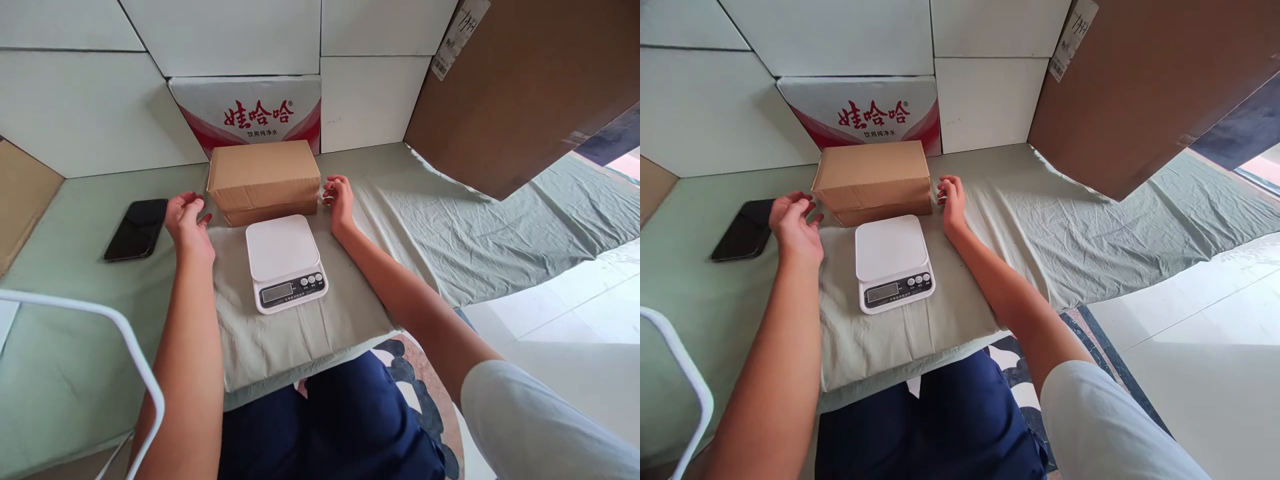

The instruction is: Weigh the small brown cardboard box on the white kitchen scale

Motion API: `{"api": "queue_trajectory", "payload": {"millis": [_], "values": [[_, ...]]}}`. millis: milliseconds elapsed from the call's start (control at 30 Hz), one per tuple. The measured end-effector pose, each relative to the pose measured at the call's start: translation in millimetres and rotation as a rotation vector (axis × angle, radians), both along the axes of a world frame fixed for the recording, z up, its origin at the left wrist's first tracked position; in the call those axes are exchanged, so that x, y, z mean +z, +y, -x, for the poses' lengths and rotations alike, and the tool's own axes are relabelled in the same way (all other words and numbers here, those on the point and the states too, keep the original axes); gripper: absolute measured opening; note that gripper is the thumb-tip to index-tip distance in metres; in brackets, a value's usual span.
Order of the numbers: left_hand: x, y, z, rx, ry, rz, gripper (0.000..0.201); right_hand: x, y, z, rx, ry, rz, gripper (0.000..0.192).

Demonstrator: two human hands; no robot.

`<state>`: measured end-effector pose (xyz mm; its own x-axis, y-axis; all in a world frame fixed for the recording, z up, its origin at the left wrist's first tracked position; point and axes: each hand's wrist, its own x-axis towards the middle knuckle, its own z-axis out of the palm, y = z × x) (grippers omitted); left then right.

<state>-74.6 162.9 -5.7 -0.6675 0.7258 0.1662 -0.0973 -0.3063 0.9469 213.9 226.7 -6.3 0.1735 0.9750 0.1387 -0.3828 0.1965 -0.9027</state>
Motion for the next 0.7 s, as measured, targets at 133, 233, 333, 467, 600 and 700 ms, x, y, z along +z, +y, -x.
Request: {"api": "queue_trajectory", "payload": {"millis": [133, 233, 333, 467, 600, 700], "values": [[-3.4, -0.6, -9.2, -0.082, 0.088, -0.002, 0.04, -7.1, -4.6, 3.6, 0.076, -0.306, -0.185, 0.048], [-7.6, 0.4, -14.7, -0.153, 0.151, -0.011, 0.045, -8.9, -6.1, 4.4, 0.173, -0.446, -0.285, 0.061], [-10.0, 1.0, -17.8, -0.192, 0.156, -0.036, 0.048, -9.8, -7.7, 5.4, 0.221, -0.571, -0.323, 0.074], [-8.7, 0.0, -19.1, -0.161, 0.114, -0.028, 0.034, -10.4, -11.5, 6.7, 0.259, -0.691, -0.405, 0.097], [-9.2, -1.7, -16.2, -0.137, 0.08, -0.013, 0.032, -8.6, -15.8, 6.8, 0.28, -0.769, -0.501, 0.106], [-11.6, -2.6, -11.1, -0.137, 0.159, -0.029, 0.035, -6.5, -19.0, 6.5, 0.252, -0.829, -0.558, 0.108]]}}
